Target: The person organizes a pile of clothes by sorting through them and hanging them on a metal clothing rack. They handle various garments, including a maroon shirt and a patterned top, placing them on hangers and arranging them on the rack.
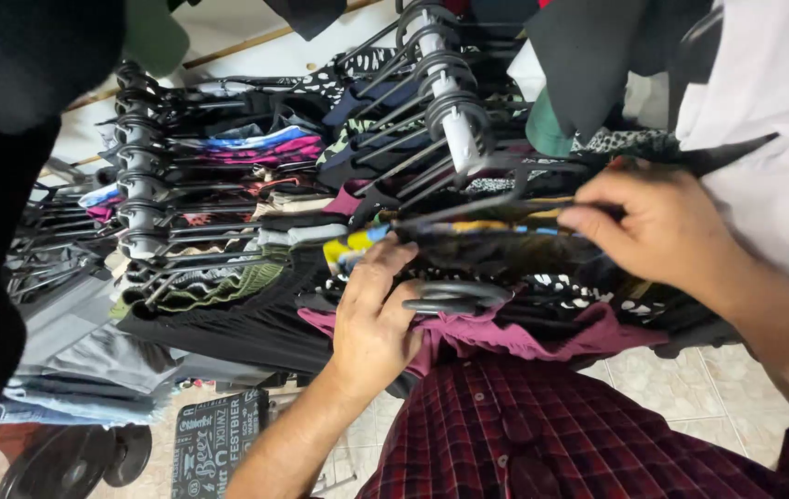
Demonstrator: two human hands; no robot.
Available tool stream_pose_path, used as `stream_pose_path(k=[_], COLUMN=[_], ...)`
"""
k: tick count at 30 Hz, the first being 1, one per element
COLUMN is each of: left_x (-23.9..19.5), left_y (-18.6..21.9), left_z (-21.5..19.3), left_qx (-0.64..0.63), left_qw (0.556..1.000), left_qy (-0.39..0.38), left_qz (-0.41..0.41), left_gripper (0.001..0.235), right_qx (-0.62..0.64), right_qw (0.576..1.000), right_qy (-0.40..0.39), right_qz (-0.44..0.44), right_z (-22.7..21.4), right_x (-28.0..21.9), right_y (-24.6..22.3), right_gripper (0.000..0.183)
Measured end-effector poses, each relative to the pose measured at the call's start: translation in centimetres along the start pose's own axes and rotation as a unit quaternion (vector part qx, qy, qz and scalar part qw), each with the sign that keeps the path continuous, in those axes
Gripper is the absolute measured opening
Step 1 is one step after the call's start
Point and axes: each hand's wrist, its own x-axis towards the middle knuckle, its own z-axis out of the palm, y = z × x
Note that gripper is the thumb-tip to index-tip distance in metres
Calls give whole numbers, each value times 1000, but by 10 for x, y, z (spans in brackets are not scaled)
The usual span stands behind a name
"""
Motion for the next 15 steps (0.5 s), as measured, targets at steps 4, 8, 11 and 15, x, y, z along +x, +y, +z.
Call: stream_pose_path(k=[4, 8, 11, 15], left_x=[6, 1, -7, -15], left_y=[7, 5, -2, -16], left_z=[2, 12, 17, 26], left_qx=[-6, 1, 22, 78], left_qw=[999, 999, 997, 991], left_qy=[-26, -42, -45, -28], left_qz=[-28, -34, -57, -101], left_gripper=[28, 30, 41, 42], right_qx=[-41, -13, -33, -136], right_qw=[999, 997, 984, 969], right_qy=[27, 61, 118, 145], right_qz=[0, -55, -127, -146], right_z=[5, 23, 38, 50], right_x=[22, 46, 49, 46], right_y=[12, 27, 41, 51], right_gripper=[26, 21, 23, 24])
